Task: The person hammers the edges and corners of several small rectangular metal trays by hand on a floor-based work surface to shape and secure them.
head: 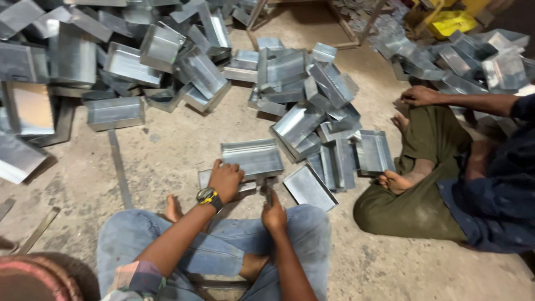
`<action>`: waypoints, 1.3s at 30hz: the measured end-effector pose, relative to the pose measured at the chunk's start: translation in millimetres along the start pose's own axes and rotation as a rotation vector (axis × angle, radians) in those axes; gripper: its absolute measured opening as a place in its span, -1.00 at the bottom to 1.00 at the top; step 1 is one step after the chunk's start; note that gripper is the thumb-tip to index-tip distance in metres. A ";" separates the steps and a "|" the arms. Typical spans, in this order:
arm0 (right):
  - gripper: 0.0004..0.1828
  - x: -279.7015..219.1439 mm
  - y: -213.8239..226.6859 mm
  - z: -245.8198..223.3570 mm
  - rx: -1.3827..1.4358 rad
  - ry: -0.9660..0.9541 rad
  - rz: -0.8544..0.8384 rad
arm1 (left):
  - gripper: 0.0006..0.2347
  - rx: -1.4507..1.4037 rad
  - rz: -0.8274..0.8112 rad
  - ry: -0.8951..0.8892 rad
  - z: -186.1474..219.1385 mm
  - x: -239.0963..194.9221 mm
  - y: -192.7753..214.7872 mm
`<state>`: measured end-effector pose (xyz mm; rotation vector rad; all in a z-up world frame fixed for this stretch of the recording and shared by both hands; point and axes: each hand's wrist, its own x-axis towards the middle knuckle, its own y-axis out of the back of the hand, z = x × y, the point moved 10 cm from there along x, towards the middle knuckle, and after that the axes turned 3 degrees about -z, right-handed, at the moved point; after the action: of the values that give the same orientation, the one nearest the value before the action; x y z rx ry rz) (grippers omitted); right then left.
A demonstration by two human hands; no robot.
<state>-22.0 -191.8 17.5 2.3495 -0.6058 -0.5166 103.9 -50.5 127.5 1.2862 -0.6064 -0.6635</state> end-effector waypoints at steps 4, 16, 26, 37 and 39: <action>-0.38 8.2 -12.2 22.7 0.063 0.013 0.009 | -0.92 0.038 0.051 0.127 -42.0 -57.3 -6.6; -0.43 -58.1 80.2 -63.1 0.381 0.207 0.165 | -0.26 -0.137 0.289 0.425 -72.3 -11.0 1.2; -0.54 -102.3 144.0 -160.6 0.445 0.722 0.392 | -0.31 -0.114 0.200 0.418 -89.4 18.0 -21.3; -0.47 -73.3 113.1 -92.9 0.300 0.138 0.205 | -0.34 -0.122 0.196 0.426 -80.4 16.2 -31.3; -0.45 -75.4 119.2 -102.4 0.537 0.220 0.208 | -0.35 -0.119 0.207 0.416 -81.3 16.2 -28.1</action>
<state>-66.1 -182.1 185.8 2.7423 -0.9617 0.0105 171.4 -13.3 85.9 1.1853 -0.3443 -0.2452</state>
